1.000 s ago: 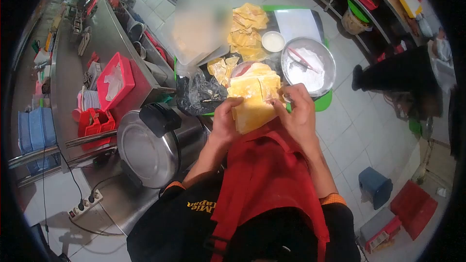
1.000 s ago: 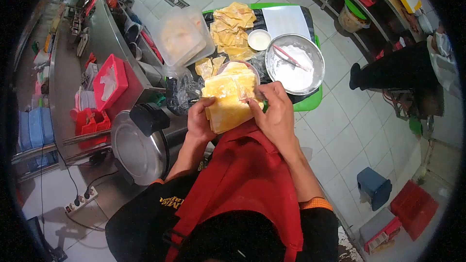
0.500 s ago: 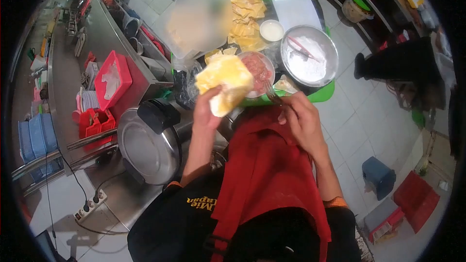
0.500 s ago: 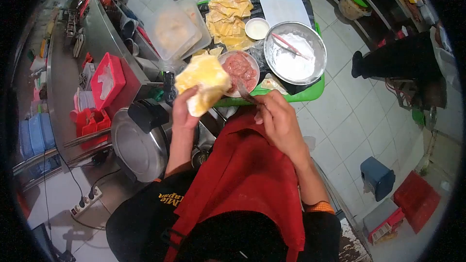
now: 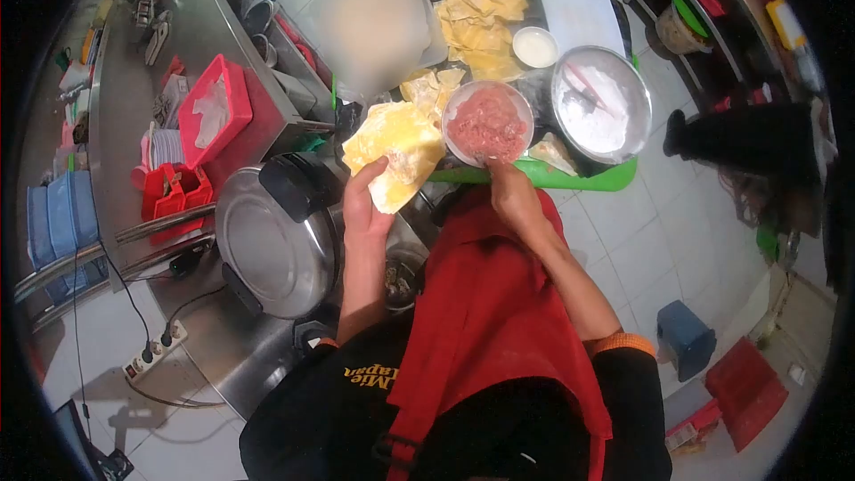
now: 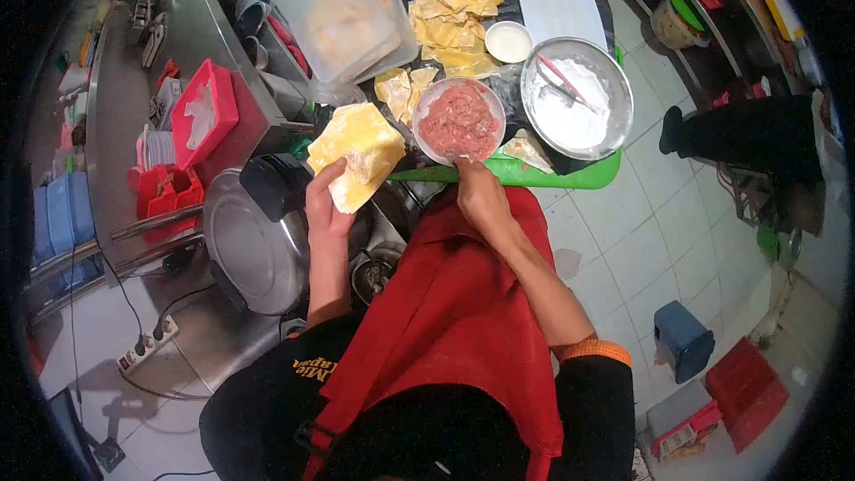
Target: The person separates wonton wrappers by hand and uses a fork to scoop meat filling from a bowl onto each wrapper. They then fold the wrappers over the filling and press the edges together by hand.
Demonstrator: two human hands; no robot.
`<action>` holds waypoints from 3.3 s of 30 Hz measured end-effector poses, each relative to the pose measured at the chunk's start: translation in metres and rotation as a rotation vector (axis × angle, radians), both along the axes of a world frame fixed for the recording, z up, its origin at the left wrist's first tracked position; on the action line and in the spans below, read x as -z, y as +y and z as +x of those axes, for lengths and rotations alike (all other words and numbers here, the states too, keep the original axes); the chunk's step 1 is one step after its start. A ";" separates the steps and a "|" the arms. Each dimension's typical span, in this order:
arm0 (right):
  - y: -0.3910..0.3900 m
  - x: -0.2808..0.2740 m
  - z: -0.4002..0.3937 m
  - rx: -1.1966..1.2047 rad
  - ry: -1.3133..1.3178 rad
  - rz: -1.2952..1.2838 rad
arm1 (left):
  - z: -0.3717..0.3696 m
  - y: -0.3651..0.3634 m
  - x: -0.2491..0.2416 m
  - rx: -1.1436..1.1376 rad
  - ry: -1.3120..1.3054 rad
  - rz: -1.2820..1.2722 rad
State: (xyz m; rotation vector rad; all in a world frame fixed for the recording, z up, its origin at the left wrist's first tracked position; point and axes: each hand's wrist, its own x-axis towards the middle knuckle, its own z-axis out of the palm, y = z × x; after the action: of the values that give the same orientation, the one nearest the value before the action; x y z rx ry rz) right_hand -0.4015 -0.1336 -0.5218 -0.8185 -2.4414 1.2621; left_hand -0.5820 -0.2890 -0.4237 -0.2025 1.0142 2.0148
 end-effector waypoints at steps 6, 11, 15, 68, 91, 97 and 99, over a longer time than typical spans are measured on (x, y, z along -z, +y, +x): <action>-0.001 -0.012 0.002 -0.031 -0.070 0.017 | -0.002 -0.017 0.011 0.007 -0.055 0.012; -0.001 -0.015 0.000 -0.030 -0.089 -0.001 | 0.001 -0.019 0.012 0.017 -0.102 0.043; 0.004 -0.031 0.001 -0.073 -0.135 -0.057 | -0.005 -0.015 0.017 0.025 -0.158 0.153; 0.036 -0.184 0.051 -0.137 -0.044 0.159 | 0.046 0.053 -0.038 0.437 -0.029 0.144; 0.042 -0.191 0.055 -0.110 -0.093 0.209 | 0.057 0.078 -0.049 0.554 -0.036 0.095; 0.034 -0.188 0.050 -0.141 -0.154 0.314 | 0.076 0.100 -0.032 0.483 0.143 0.021; 0.033 -0.186 0.052 -0.134 -0.145 0.319 | 0.081 0.105 -0.025 0.479 0.179 0.003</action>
State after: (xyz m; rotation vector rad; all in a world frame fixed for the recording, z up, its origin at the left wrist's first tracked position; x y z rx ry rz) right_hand -0.3495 -0.1003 -0.3353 -0.6884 -2.7561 0.8427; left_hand -0.5011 -0.1837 -0.3989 0.2105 1.0531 1.6142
